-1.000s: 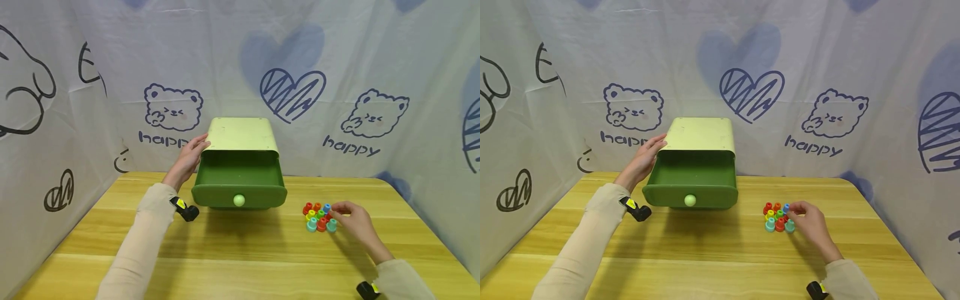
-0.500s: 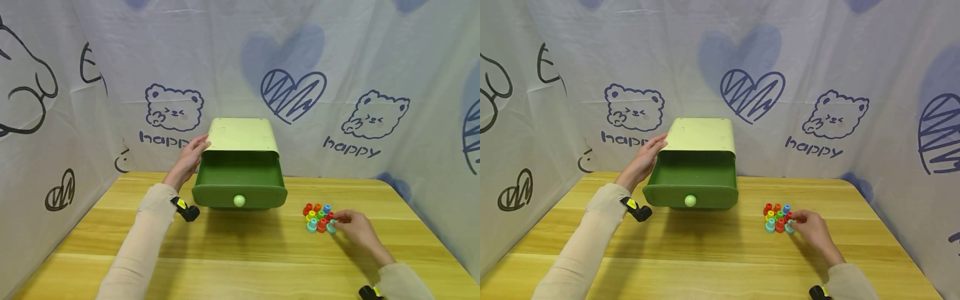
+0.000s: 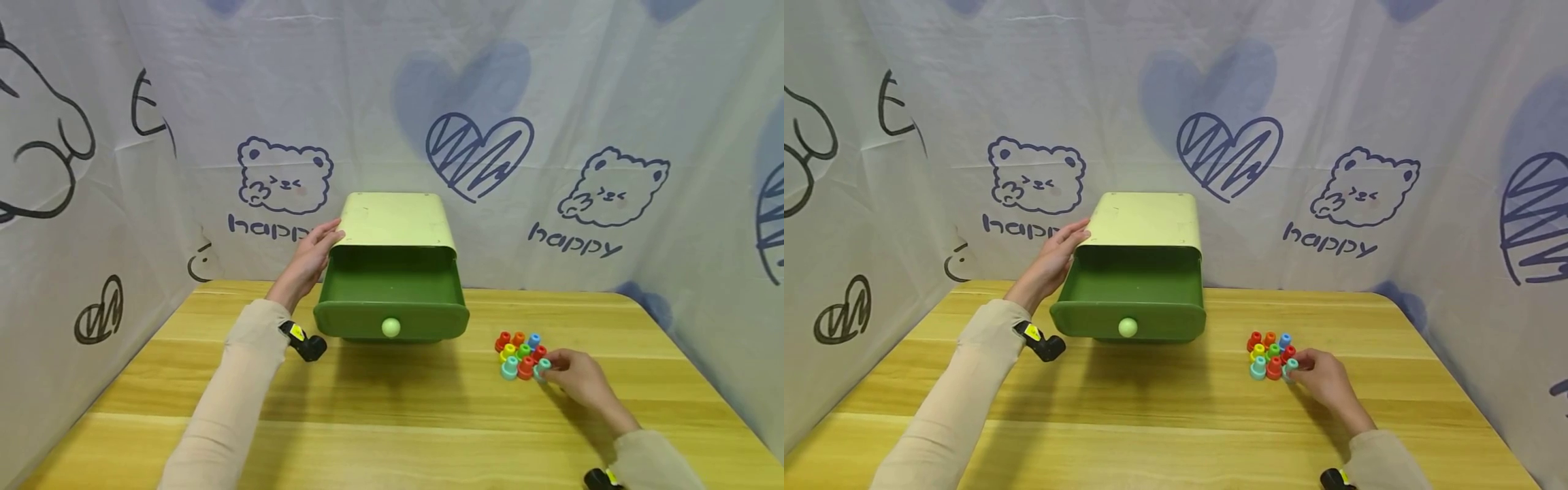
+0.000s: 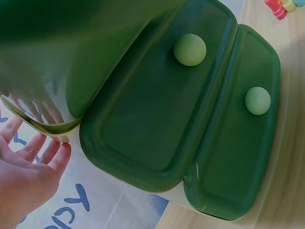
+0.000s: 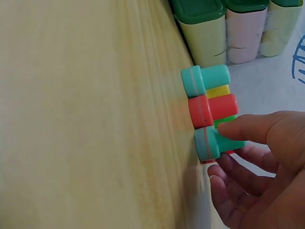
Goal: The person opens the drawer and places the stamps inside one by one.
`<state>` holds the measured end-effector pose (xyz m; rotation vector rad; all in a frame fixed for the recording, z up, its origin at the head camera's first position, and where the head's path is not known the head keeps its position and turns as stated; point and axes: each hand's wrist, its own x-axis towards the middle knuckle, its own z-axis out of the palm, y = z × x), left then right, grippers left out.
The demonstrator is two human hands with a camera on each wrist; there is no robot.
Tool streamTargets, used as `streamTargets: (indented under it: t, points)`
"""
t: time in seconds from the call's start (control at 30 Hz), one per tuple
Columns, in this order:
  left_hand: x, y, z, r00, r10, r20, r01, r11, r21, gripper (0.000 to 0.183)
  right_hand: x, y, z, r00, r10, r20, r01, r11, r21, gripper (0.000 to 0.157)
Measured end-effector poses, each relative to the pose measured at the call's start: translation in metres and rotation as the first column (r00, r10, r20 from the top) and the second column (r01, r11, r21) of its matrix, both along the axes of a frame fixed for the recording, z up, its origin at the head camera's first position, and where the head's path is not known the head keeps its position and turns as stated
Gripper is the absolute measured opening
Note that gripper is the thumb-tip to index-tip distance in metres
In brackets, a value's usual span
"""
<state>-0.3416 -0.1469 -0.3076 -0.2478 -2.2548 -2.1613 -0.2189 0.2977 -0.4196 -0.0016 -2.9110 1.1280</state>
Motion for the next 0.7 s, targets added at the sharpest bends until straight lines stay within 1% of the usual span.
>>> streamTargets:
  t: [0.1,0.27,0.4,0.6,0.7]
  points:
    - [0.001,0.000,0.000,1.000,0.011,0.005,-0.011,1.000,0.009,0.055,0.000,-0.001,-0.001,1.000,-0.001,0.008,0.001,1.000,-0.001,0.028]
    - [0.002,0.000,-0.001,1.000,0.013,-0.001,-0.013,0.999,0.048,0.055,-0.001,-0.001,-0.003,1.000,0.006,0.000,-0.006,1.000,0.012,0.028]
    - [0.002,0.000,-0.001,1.000,0.013,-0.001,-0.013,0.999,0.049,0.055,-0.001,0.000,-0.003,1.000,0.010,-0.001,-0.010,1.000,0.027,0.029]
    - [0.002,0.000,-0.002,1.000,0.018,0.023,-0.018,1.000,0.025,0.055,0.001,0.002,0.003,1.000,0.024,-0.003,-0.024,0.998,0.053,0.034]
    - [0.001,0.001,-0.002,1.000,0.018,0.023,-0.019,0.999,0.037,0.055,0.002,0.003,0.008,1.000,0.026,-0.007,-0.026,0.998,0.057,0.036]
